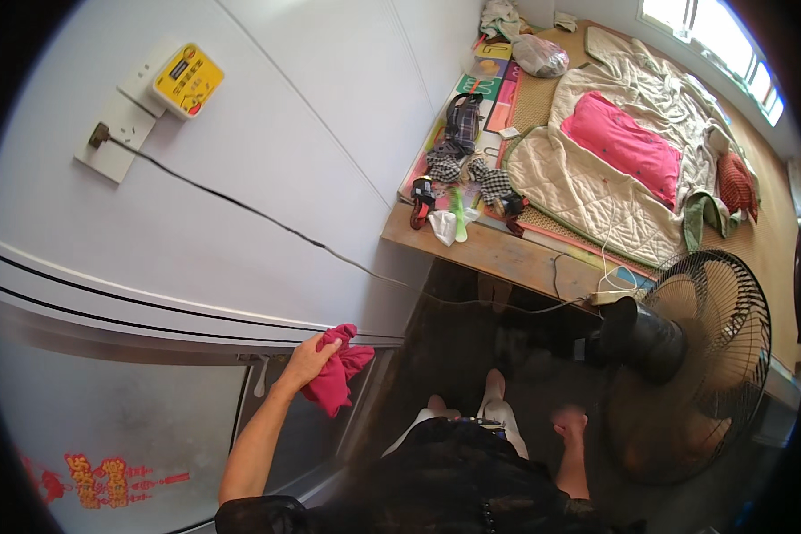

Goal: The person wipes a white wall and a wooden bed frame with a pink cloth. They then wash the cloth in a basin of water, wring it out, and continue wiping the bed frame and wall.

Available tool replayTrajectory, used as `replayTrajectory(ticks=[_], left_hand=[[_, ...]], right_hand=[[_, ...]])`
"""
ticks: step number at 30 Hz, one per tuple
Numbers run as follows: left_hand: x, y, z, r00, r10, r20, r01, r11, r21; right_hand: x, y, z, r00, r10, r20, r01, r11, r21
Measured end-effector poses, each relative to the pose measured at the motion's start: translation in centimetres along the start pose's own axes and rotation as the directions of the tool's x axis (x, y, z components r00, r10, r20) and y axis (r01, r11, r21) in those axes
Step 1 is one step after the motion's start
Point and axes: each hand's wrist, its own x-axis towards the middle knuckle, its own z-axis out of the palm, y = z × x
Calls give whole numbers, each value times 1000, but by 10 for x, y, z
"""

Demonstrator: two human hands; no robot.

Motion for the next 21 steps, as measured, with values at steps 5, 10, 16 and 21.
replayTrajectory(ticks=[5, 10, 16, 21], left_hand=[[-1, -14, -9, 998, -60, -34, 26, 783, -621], [-16, -25, -1, 993, 5, 121, 112, 351, -930], [-31, -48, 28, 966, 157, 203, 202, 24, -979], [-65, -34, 62, 965, 224, 133, 158, -95, -983]], right_hand=[[-18, 34, 30, 977, -168, 133, 168, 986, 9], [-95, -7, 120, 916, -296, 270, 353, 916, -191], [-236, -82, 235, 577, -485, 657, 701, 706, -95], [-316, -91, 279, 334, -484, 809, 805, 593, 22]])
